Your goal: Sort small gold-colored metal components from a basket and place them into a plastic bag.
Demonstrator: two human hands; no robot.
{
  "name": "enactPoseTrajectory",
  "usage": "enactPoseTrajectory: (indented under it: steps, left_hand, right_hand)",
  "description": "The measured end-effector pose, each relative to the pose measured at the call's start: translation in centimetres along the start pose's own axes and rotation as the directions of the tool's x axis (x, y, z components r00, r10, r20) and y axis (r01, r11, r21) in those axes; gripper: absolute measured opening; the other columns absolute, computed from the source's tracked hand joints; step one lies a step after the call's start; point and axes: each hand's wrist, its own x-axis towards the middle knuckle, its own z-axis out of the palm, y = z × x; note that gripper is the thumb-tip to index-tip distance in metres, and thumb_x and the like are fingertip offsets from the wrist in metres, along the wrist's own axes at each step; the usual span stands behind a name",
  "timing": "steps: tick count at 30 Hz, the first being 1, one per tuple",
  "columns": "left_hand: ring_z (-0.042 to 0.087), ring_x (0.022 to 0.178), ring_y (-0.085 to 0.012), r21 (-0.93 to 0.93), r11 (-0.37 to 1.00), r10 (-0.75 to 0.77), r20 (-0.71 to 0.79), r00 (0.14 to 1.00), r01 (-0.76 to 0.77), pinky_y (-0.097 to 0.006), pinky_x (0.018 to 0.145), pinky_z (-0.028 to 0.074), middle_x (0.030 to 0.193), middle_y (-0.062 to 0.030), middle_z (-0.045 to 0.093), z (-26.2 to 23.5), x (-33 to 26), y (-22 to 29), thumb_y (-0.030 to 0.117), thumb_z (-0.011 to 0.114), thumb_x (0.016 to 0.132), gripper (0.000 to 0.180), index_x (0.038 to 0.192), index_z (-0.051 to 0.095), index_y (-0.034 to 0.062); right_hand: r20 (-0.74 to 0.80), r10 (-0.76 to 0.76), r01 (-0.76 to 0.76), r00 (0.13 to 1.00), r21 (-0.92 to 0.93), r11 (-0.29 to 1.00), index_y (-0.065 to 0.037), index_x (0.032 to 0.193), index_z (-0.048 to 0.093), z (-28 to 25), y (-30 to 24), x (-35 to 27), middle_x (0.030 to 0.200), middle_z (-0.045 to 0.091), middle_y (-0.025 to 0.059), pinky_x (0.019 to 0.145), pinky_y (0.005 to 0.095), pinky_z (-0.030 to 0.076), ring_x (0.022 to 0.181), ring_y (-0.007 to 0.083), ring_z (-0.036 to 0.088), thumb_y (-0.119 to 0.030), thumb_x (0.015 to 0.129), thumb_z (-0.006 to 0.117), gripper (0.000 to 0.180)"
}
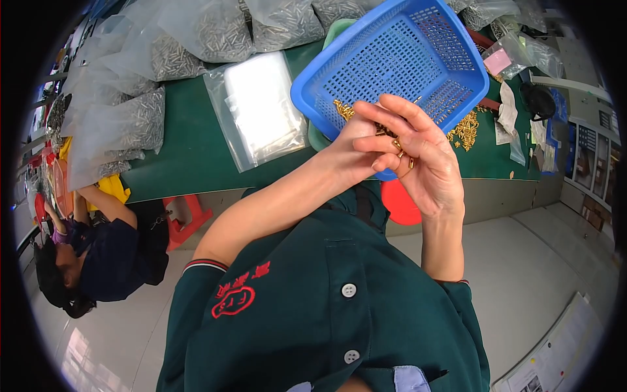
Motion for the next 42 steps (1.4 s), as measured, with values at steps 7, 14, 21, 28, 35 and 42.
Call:
enactPoseTrajectory:
  steps: [7,14,21,28,35,42]
  left_hand:
    - [0.059,0.053,-0.0190,0.204,0.979,-0.078,0.264,0.962,0.023,-0.031,0.049,0.052,0.085,-0.0082,0.059,-0.9,0.3,0.5,0.030,0.029,0.090,0.033,0.091,0.050,0.0053]
    - [0.056,0.088,-0.0199,0.192,0.980,0.039,0.036,0.999,-0.045,-0.037,0.076,0.048,0.094,-0.0101,0.057,-0.3,0.3,-0.1,0.031,0.034,0.089,0.031,0.094,0.053,0.0058]
    - [0.057,0.081,-0.0173,0.161,0.987,0.013,0.011,1.000,-0.015,-0.033,0.067,0.050,0.089,-0.0064,0.056,0.5,-0.1,-0.1,0.032,0.034,0.091,0.029,0.091,0.052,0.0081]
    - [0.055,0.075,-0.0131,0.177,0.983,-0.069,0.079,0.994,0.055,-0.028,0.062,0.049,0.082,-0.0025,0.054,0.1,-0.3,0.2,0.035,0.032,0.093,0.031,0.088,0.049,0.0095]
    - [0.054,0.053,-0.0024,-0.463,0.866,-0.118,0.180,0.977,0.190,-0.014,0.035,0.041,0.074,0.0010,0.053,-0.6,-0.5,0.3,0.021,0.032,0.091,0.022,0.082,0.049,0.0109]
    - [0.054,0.089,-0.0150,0.060,0.997,0.051,0.056,0.997,-0.054,-0.033,0.079,0.047,0.089,-0.0050,0.056,0.3,-0.2,-0.1,0.027,0.036,0.093,0.025,0.092,0.051,0.0059]
  right_hand:
    - [0.060,-0.016,0.015,0.998,0.013,1.000,0.007,0.120,0.039,-0.4,0.3,0.1,0.121,0.044,0.0275,0.054,0.0259,0.052,0.077,0.0281,0.063,0.000,0.081,0.032,0.040]
    - [0.039,-0.030,0.027,0.999,0.077,0.997,0.007,0.119,0.040,-0.2,0.5,0.2,0.118,0.046,0.0277,0.041,0.0203,0.042,0.050,0.0158,0.054,-0.001,0.081,0.034,0.039]
    - [-0.011,-0.051,0.048,0.999,-0.154,0.987,0.005,0.120,0.041,-0.4,0.7,0.0,0.116,0.050,0.0245,0.036,0.0151,0.030,0.039,0.0054,0.041,-0.013,0.090,0.038,0.035]
    - [-0.019,-0.033,0.029,0.999,-0.160,0.987,0.005,0.121,0.041,0.4,0.4,-0.2,0.116,0.050,0.0233,0.039,0.0157,0.035,0.045,0.0077,0.047,-0.013,0.089,0.039,0.037]
    - [0.031,-0.107,0.109,0.994,-0.096,0.989,0.009,0.121,0.038,0.3,0.7,-0.1,0.126,0.039,0.0259,0.090,0.0363,0.042,0.110,0.0310,0.047,0.008,0.062,0.036,0.059]
    - [0.191,-0.277,0.333,0.942,-0.410,0.849,0.010,0.118,0.041,0.1,1.0,0.1,0.122,0.043,0.0256,0.103,0.0395,0.026,0.119,0.0329,0.040,0.010,0.054,0.031,0.064]
